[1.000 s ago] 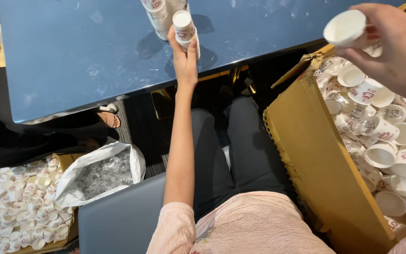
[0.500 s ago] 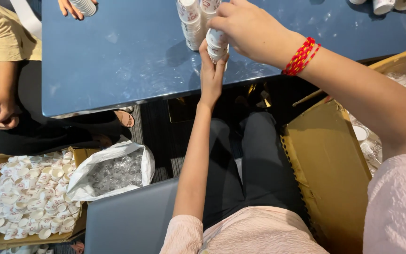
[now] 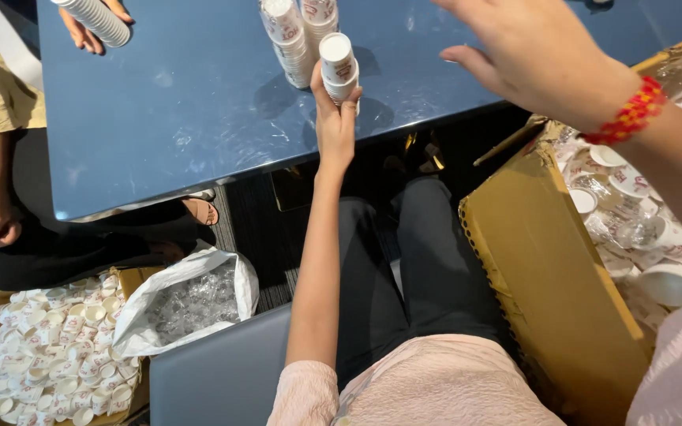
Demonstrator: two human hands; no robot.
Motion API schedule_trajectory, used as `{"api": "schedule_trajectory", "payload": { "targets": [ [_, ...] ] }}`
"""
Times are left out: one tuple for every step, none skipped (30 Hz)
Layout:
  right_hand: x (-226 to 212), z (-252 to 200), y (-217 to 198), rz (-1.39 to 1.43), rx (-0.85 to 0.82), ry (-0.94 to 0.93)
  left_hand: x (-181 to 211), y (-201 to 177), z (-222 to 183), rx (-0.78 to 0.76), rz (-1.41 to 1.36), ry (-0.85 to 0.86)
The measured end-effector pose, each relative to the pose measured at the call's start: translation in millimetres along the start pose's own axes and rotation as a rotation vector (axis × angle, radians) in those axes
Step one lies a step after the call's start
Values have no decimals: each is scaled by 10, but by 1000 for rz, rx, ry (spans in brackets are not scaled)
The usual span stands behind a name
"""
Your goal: The recorder takes small paper cups from a large box, stacks them, and wraps the stacks in plastic film.
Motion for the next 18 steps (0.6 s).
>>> {"api": "schedule_trajectory", "payload": {
  "targets": [
    [55,-205,-113,-63,-10,28,-21,-2,6,9,26,2],
    [106,-410,-227,-126,-22,55,-43,-3,12,18,51,4],
    [47,-528,-361,-129,-25,60,-53,9,9,12,47,2],
    [47,-655,-473,-145,-68,150,-72,12,9,19,61,-7],
    [49,-782,-581,-159,-109,238,-92,7,14,27,76,-16],
    [134,-1052,-590,-161,-112,241,-108,14,23,24,74,-18],
    [340,-1419,-480,-228,-337,408,-131,9,30,33,88,-26],
    [531,-1830,-407,-297,-559,578,-154,5,37,42,103,-33],
    [557,-2000,-359,-297,-562,581,-152,10,35,40,102,-35],
    [577,-2239,-246,-281,-704,593,-148,4,34,51,134,-30],
    [594,-2479,-140,-265,-845,602,-142,-6,42,62,167,-23],
    [545,-2507,-79,-265,-846,604,-155,4,41,61,166,-24],
    [472,-2558,20,-204,-906,598,-161,1,50,73,194,-12],
    [393,-2610,116,-143,-966,591,-166,-5,58,85,223,-1],
    [341,-2613,161,-144,-967,591,-179,8,56,86,223,-2],
    [292,-2607,200,-142,-949,599,-187,10,54,100,237,7],
    [241,-2596,246,-138,-931,606,-194,1,54,115,253,16],
    [234,-2627,262,-137,-932,604,-195,6,44,117,254,15]
  ]
}}
Point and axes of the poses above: each hand's wrist, its own z-axis towards the middle knuckle, its own y-axis out of the palm, x = y × z, the point moved 7 cm from there along z, towards the middle knuckle, and after that the axes turned 10 degrees about x, right-handed, at the moved point
